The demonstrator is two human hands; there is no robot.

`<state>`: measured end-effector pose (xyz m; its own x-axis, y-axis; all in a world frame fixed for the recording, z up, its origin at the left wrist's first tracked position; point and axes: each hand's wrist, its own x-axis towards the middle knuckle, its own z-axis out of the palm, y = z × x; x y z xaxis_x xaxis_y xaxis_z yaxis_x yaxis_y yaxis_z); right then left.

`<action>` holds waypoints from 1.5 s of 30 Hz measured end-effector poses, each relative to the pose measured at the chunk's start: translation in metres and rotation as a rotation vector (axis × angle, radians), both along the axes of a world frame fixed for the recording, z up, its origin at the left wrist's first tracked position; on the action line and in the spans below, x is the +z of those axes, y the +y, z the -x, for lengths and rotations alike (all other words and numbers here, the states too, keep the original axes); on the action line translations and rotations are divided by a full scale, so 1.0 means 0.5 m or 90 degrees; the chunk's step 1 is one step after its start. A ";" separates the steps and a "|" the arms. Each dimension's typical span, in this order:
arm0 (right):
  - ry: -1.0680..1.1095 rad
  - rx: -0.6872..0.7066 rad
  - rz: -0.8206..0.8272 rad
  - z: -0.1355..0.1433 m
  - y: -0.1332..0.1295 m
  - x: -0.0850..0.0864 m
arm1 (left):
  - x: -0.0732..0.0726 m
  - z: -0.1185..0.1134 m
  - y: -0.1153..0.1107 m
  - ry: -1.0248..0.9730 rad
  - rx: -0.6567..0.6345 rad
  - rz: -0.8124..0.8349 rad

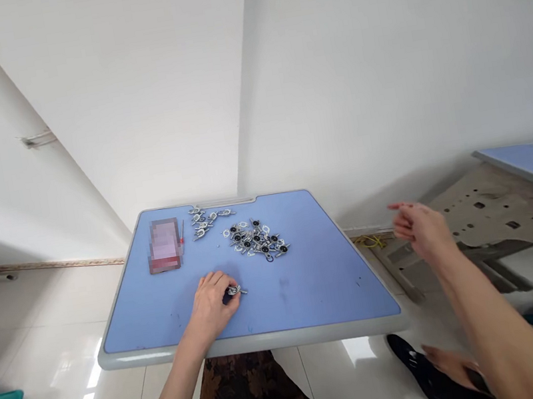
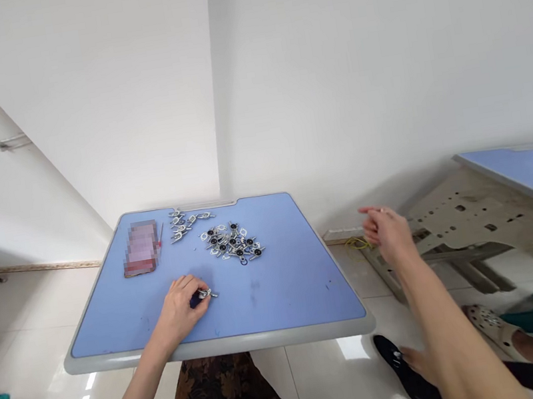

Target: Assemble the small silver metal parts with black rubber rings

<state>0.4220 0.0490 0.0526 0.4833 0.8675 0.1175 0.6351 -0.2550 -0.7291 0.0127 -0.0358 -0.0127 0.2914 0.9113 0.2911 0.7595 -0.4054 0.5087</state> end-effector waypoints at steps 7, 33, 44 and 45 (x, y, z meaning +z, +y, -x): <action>0.590 0.609 0.002 0.334 -0.050 0.091 | 0.002 0.002 0.000 0.000 -0.002 0.007; 0.272 0.704 -0.127 0.480 -0.048 -0.064 | 0.004 0.001 0.003 0.035 0.042 0.005; 0.165 0.752 -0.159 0.485 -0.043 -0.069 | 0.002 -0.002 0.003 0.047 0.052 -0.002; 0.159 0.756 -0.160 0.485 -0.042 -0.070 | 0.001 -0.002 0.003 0.047 0.051 -0.003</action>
